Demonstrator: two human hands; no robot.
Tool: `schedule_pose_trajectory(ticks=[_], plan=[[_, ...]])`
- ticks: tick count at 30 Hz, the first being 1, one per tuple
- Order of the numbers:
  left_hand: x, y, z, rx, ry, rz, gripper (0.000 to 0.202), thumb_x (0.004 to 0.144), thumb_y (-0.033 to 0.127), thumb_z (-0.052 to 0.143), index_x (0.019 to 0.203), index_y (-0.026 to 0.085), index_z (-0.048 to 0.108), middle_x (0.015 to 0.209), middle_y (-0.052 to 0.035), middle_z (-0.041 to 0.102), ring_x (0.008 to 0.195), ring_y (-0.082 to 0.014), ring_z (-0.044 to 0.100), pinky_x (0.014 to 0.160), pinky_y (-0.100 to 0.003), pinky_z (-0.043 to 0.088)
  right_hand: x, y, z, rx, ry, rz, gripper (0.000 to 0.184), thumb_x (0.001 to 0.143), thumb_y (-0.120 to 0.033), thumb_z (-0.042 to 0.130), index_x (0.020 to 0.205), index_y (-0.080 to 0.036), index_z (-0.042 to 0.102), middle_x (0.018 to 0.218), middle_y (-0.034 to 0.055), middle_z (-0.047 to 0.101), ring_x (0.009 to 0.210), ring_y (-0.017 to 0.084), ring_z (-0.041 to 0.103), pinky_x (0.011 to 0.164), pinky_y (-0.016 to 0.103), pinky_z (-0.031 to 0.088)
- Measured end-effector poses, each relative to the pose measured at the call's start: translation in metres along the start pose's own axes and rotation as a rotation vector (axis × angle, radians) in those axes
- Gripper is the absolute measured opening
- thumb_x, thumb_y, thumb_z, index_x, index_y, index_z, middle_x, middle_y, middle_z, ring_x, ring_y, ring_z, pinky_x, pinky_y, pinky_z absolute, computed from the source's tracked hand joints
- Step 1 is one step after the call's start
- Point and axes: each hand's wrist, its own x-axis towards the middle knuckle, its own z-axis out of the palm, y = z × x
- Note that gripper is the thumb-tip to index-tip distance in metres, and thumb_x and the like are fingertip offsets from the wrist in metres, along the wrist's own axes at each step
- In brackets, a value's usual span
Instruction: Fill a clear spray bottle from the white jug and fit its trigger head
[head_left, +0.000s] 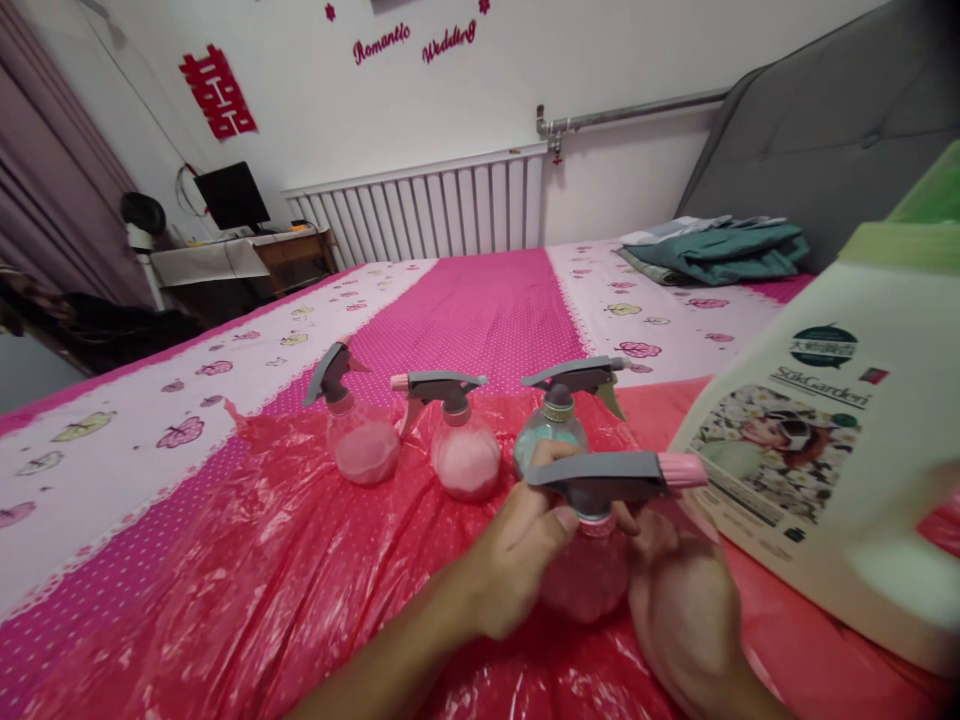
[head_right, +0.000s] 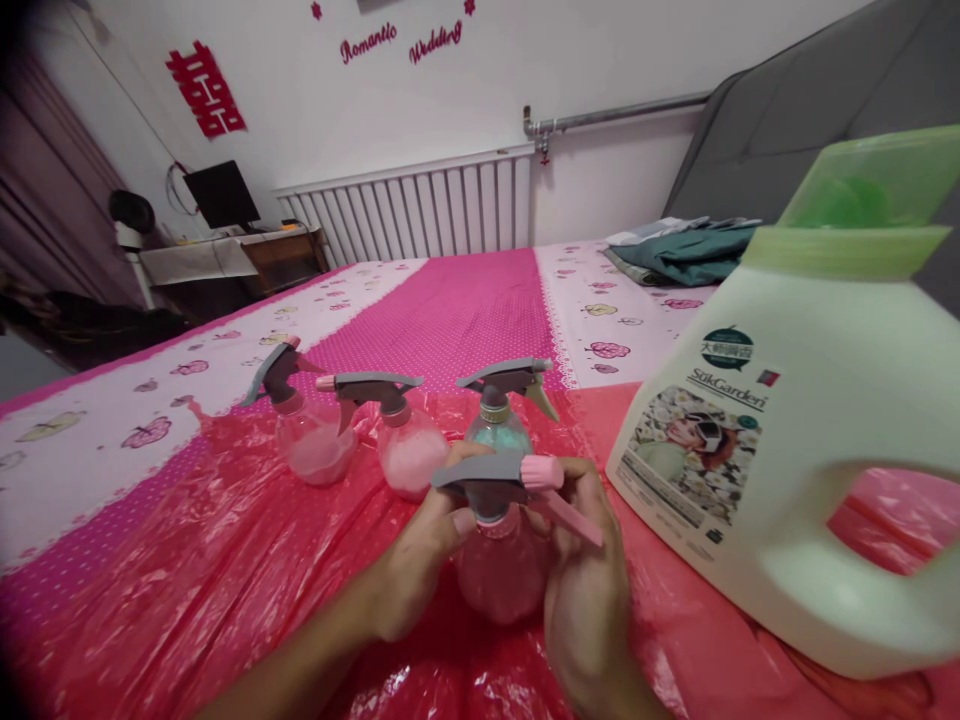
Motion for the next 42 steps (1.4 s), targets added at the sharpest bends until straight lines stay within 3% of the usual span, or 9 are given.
schedule_pose_trajectory(ticks=[5,9,15,21,31,42], plan=[[-0.002,-0.001,0.000,0.048,0.059,-0.041,0.036,0.109,0.045,0.043,0.120,0.018,0.064,0.129,-0.0113,0.065,0.126,-0.0293,0.054,0.116,-0.046,0.039,-0.002,0.002,-0.001,-0.075,0.029,-0.066,0.025,0.078,-0.041,0.083,0.087,-0.024,0.066,0.079,-0.0011,0.068,0.068,0.017,0.059,0.062,0.030,0.048],[-0.003,-0.001,-0.001,0.042,0.030,-0.046,0.037,0.111,0.043,0.040,0.117,0.018,0.066,0.129,-0.0103,0.066,0.127,-0.0279,0.056,0.118,-0.044,0.038,-0.002,0.003,-0.002,-0.172,0.011,-0.115,0.031,0.081,-0.048,0.081,0.092,-0.023,0.066,0.083,0.0008,0.072,0.071,0.019,0.062,0.063,0.031,0.048],[-0.005,0.000,-0.001,0.075,0.053,-0.087,0.041,0.110,0.042,0.041,0.137,0.016,0.058,0.148,-0.0142,0.060,0.142,-0.0308,0.050,0.125,-0.049,0.032,-0.005,0.000,-0.001,-0.323,0.019,-0.190,0.037,0.082,-0.056,0.081,0.091,-0.023,0.068,0.082,0.0020,0.074,0.073,0.021,0.064,0.066,0.034,0.052],[-0.007,0.001,-0.002,0.088,0.061,-0.156,0.043,0.111,0.044,0.039,0.138,0.016,0.059,0.151,-0.0145,0.059,0.145,-0.0314,0.047,0.127,-0.050,0.028,-0.007,-0.009,0.002,-0.456,-0.019,-0.302,0.038,0.086,-0.061,0.077,0.092,-0.024,0.071,0.088,0.0040,0.073,0.080,0.023,0.067,0.071,0.036,0.057],[-0.001,0.000,-0.002,0.114,0.063,-0.049,0.031,0.110,0.040,0.039,0.122,0.019,0.058,0.136,-0.0115,0.056,0.129,-0.0281,0.049,0.119,-0.045,0.035,-0.006,-0.011,-0.001,-0.580,-0.005,-0.388,0.044,0.088,-0.066,0.071,0.094,-0.023,0.075,0.100,0.0091,0.073,0.094,0.027,0.070,0.078,0.038,0.061],[-0.001,-0.002,-0.001,0.085,0.066,-0.027,0.035,0.110,0.042,0.039,0.134,0.019,0.050,0.141,-0.0128,0.051,0.138,-0.0278,0.046,0.122,-0.043,0.032,-0.008,-0.016,0.010,-0.581,-0.070,-0.394,0.051,0.085,-0.069,0.070,0.101,-0.020,0.077,0.098,0.0103,0.073,0.082,0.024,0.077,0.067,0.032,0.065]])
